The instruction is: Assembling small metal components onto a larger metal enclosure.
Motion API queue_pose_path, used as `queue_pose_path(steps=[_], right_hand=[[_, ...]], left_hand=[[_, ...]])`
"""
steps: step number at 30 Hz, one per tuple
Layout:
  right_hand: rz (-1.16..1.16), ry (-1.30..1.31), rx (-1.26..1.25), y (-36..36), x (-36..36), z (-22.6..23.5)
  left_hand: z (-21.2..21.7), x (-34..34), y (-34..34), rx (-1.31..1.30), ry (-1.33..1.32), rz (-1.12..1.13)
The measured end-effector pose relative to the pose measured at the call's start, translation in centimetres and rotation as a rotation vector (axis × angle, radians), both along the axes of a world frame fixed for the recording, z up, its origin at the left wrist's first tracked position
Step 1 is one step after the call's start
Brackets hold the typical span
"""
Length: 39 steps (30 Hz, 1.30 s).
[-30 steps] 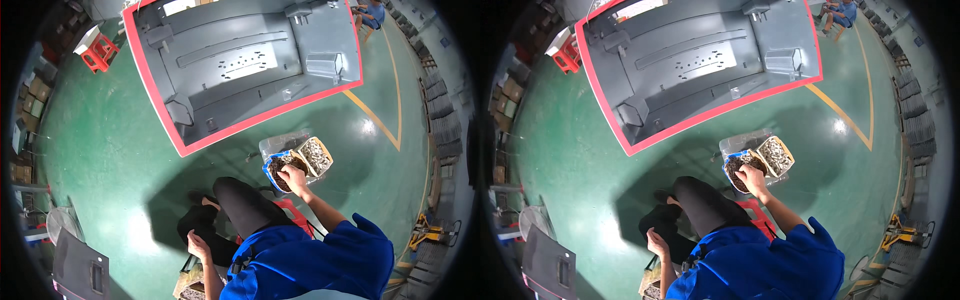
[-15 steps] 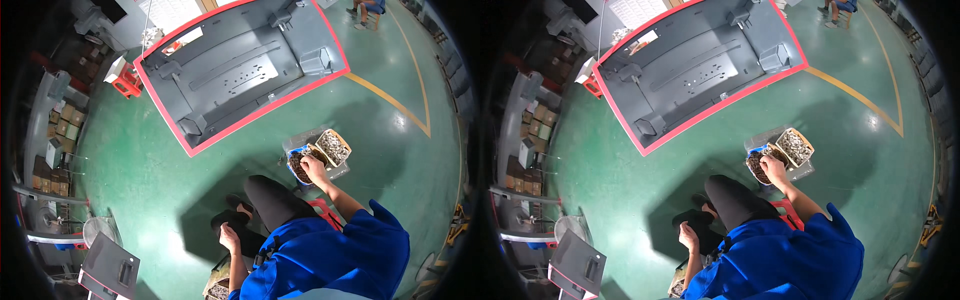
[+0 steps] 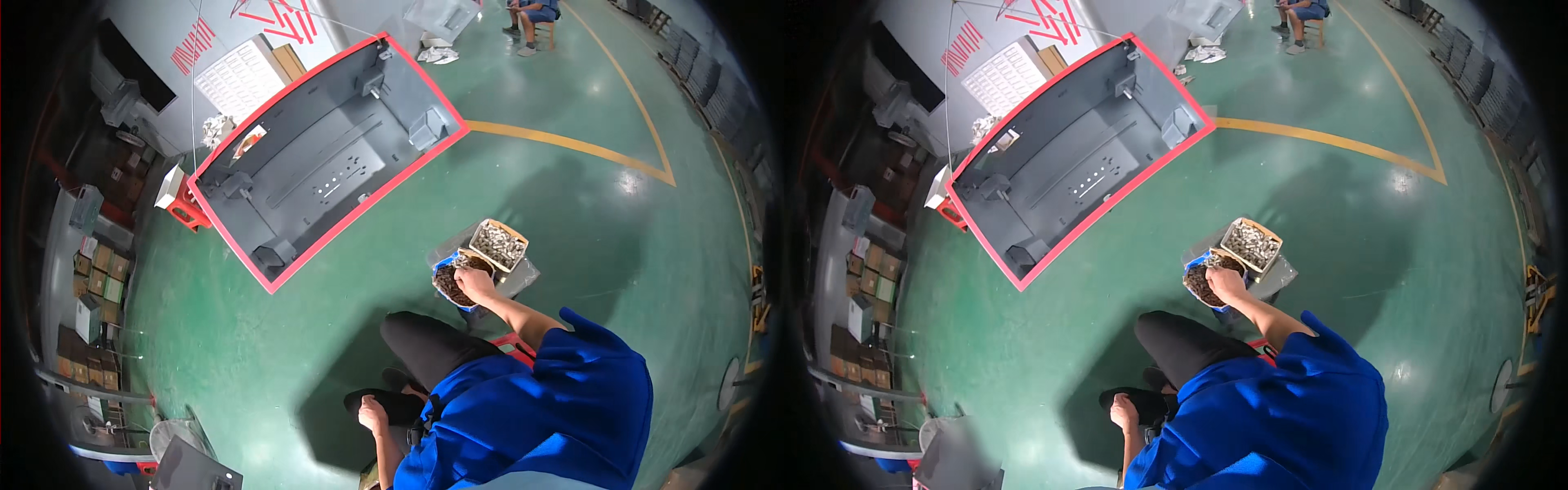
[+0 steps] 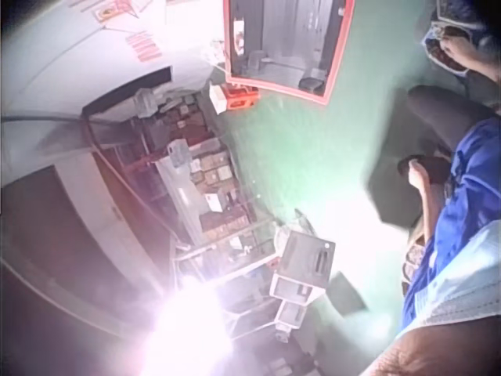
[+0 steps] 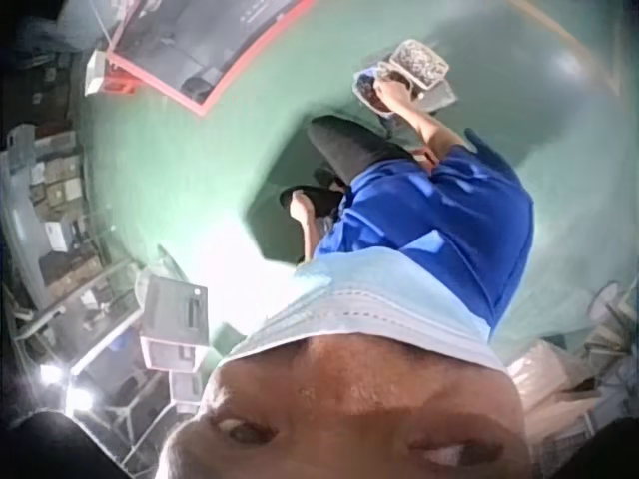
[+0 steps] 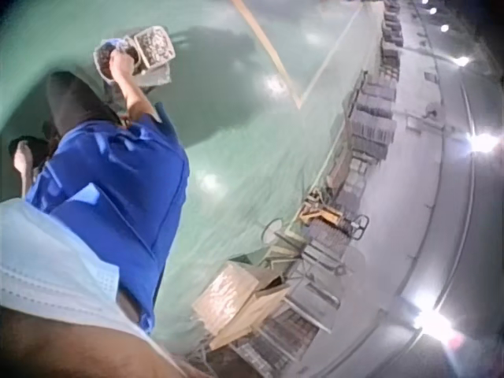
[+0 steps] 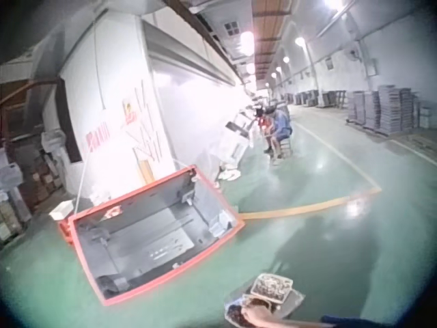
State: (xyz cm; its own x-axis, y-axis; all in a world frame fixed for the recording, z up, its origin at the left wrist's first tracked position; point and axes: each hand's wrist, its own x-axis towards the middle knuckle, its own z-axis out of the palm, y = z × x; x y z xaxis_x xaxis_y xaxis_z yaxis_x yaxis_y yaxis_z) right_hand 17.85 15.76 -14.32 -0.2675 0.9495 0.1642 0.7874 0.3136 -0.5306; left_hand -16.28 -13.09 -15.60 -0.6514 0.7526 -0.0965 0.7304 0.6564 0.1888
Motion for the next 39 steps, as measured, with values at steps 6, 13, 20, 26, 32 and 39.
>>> queue_pose_path(steps=[6, 13, 20, 26, 32, 39], right_hand=[[-0.017, -0.083, -0.024, 0.6, 0.2, -1.0], [-0.007, -0.047, -0.067, 1.0, 1.0, -0.3], [-0.319, 0.502, 0.174, 7.4, 2.2, 7.7], [-0.36, 0.95, 0.387, 16.9, 5.0, 18.2], [-0.154, 1.094, 0.273, 19.4, 4.0, 21.9], [-0.135, 1.059, 0.21, 19.5, 5.0, 22.6]], left_hand=[[1.9, -0.3, 2.8, 0.393, -0.216, -0.176], [20.6, 4.8, 16.2, 0.655, -0.182, -0.29], [25.4, 7.0, 23.6, 0.822, 0.021, -0.495], [25.0, 7.4, 24.9, 0.7, -0.015, -0.44], [23.8, 7.1, 25.1, 0.739, 0.04, -0.466], [25.0, 8.0, 25.5, 0.795, -0.039, -0.357]])
